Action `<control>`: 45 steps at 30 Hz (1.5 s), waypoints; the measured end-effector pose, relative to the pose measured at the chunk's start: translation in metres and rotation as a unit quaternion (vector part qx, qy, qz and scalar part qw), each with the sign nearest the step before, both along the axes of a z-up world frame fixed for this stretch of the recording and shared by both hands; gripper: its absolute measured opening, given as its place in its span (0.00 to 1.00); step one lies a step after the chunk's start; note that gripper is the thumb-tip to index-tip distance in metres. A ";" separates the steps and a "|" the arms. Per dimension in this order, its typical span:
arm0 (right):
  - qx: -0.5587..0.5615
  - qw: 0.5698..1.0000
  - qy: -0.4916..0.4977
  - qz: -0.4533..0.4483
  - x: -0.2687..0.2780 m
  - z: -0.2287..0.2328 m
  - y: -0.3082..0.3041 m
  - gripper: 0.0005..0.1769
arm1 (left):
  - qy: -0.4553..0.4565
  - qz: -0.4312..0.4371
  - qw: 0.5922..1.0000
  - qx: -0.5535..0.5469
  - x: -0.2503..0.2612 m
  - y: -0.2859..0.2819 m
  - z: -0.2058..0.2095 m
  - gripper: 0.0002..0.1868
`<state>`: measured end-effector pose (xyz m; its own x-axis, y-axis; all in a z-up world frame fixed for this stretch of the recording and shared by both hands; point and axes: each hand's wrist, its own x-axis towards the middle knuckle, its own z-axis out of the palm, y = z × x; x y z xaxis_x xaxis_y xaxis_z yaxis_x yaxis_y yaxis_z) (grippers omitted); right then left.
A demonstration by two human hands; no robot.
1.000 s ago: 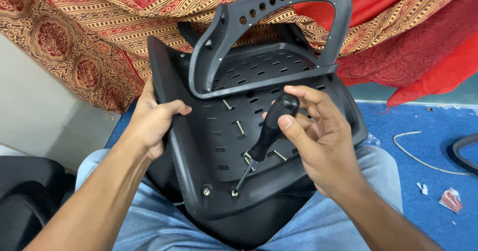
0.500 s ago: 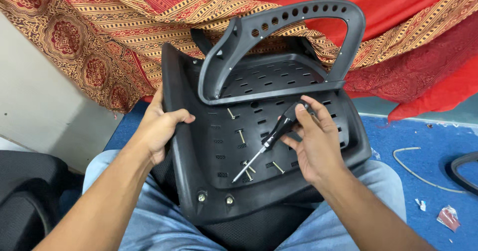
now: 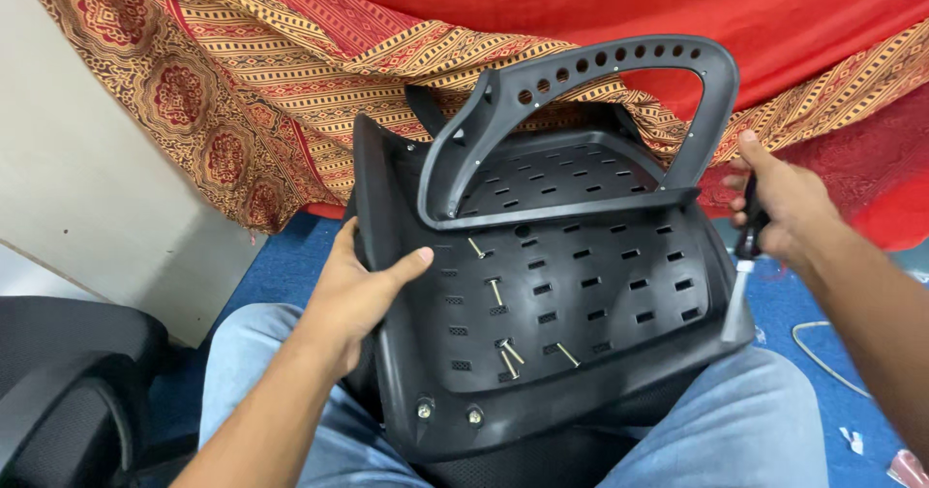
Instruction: The person uses a screwdriver to tighten screws into the underside of a black plastic chair seat. They rotate the tool repeatedly to secure fasteners, then reposition the seat to access additional screws.
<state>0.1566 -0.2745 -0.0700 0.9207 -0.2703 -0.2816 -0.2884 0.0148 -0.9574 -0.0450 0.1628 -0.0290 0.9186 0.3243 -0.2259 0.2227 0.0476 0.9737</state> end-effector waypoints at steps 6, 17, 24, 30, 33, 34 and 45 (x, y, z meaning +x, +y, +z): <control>-0.216 0.945 0.205 0.135 0.058 -0.021 -0.028 0.31 | 0.081 0.048 0.989 0.112 -0.020 -0.023 0.011 0.52; -0.132 0.926 0.265 0.235 0.056 -0.028 -0.020 0.23 | 0.007 0.026 0.998 0.049 -0.018 -0.007 -0.001 0.44; -0.180 0.928 0.230 0.231 0.019 -0.015 -0.013 0.20 | -0.023 -0.016 0.999 0.035 -0.013 0.011 -0.005 0.45; -0.121 0.953 0.205 0.190 0.003 -0.025 -0.019 0.11 | -0.038 -0.034 0.997 0.063 -0.005 0.025 -0.009 0.46; -0.104 0.960 0.197 0.170 0.003 -0.040 -0.031 0.13 | -0.052 -0.060 0.994 0.075 0.003 0.034 -0.009 0.45; -0.101 0.962 0.197 0.162 0.002 -0.045 -0.037 0.13 | -0.050 -0.068 0.995 0.055 0.008 0.037 -0.008 0.45; -0.104 0.962 0.207 0.141 0.014 -0.070 -0.034 0.14 | -0.057 -0.129 0.985 0.097 0.058 0.064 -0.003 0.42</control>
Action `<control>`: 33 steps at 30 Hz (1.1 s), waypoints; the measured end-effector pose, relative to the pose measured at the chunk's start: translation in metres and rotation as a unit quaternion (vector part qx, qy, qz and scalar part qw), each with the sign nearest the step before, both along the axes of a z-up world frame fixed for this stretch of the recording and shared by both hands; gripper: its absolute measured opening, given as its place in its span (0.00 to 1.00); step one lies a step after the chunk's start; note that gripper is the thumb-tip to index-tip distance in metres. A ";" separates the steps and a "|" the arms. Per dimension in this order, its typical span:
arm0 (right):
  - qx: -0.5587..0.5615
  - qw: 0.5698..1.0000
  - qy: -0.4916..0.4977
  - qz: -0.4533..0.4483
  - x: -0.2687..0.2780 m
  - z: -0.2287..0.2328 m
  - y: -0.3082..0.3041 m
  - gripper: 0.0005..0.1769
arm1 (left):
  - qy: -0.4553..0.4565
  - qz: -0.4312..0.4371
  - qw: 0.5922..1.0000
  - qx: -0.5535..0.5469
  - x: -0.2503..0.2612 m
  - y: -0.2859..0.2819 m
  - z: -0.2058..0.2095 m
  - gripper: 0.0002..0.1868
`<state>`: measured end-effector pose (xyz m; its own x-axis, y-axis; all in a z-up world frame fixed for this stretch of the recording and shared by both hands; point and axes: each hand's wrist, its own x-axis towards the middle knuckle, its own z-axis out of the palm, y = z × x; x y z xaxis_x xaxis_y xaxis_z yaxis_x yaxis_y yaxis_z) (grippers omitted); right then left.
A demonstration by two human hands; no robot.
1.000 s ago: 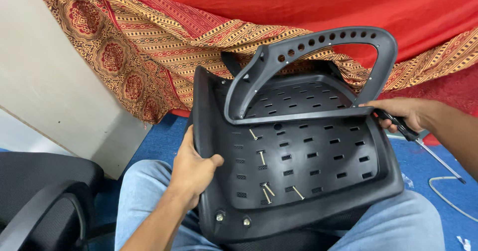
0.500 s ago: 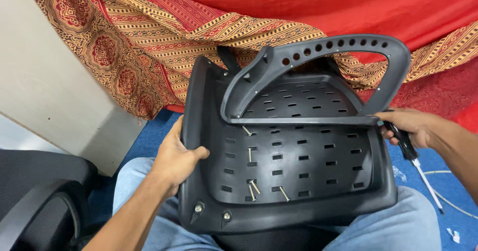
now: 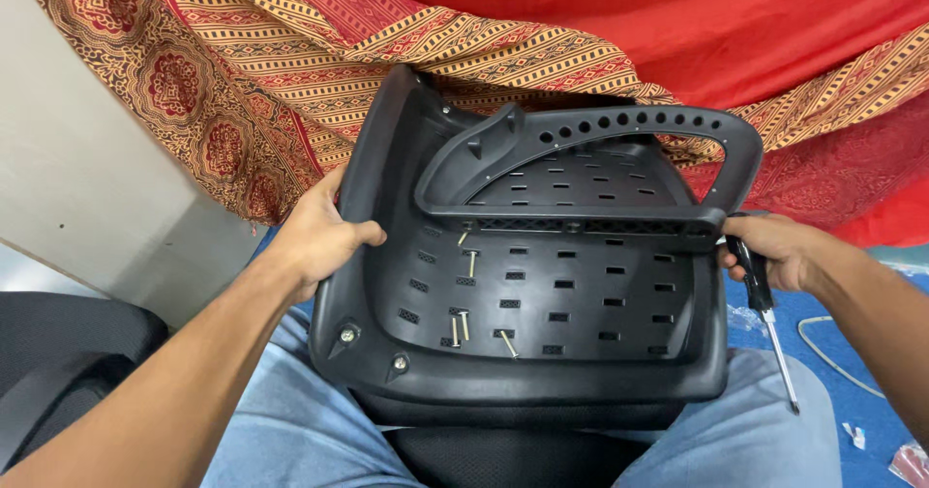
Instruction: The person uses a screwdriver to tighten screws into the underside of a black plastic chair seat. They rotate the tool repeatedly to secure fasteners, then reposition the seat to access additional screws.
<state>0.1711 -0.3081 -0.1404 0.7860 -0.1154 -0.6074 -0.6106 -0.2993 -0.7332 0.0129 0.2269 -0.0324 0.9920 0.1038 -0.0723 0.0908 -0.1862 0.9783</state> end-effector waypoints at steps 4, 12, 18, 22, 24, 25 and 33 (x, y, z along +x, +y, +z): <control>-0.034 0.998 -0.026 0.051 -0.001 0.001 0.001 0.18 | 0.010 0.007 1.000 0.001 0.000 -0.001 -0.003 0.42; -0.137 0.988 -0.015 0.066 0.013 0.001 0.006 0.22 | -0.004 0.020 0.999 0.037 -0.006 -0.001 -0.008 0.44; -0.186 0.980 -0.044 0.048 0.001 0.018 0.020 0.22 | 0.036 0.040 0.995 0.086 -0.004 -0.001 -0.005 0.47; -0.217 0.973 -0.069 0.027 -0.014 0.039 0.036 0.26 | 0.037 0.057 0.988 0.137 -0.001 -0.002 -0.007 0.46; -0.204 0.976 -0.069 0.016 -0.022 0.048 0.044 0.26 | 0.030 0.075 0.981 0.177 0.003 -0.001 -0.010 0.47; -0.197 0.978 -0.068 0.010 -0.026 0.053 0.047 0.26 | 0.027 0.086 0.975 0.206 0.006 -0.001 -0.011 0.48; -0.158 0.981 -0.111 -0.002 -0.048 0.087 0.069 0.29 | -0.032 0.074 0.953 0.291 0.029 0.004 -0.020 0.50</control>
<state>0.1235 -0.2389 -0.0538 0.8939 -0.2741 -0.3546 -0.4481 -0.5300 -0.7199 0.0419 0.2310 -0.0523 0.9639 0.2468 0.0999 0.1022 -0.6896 0.7170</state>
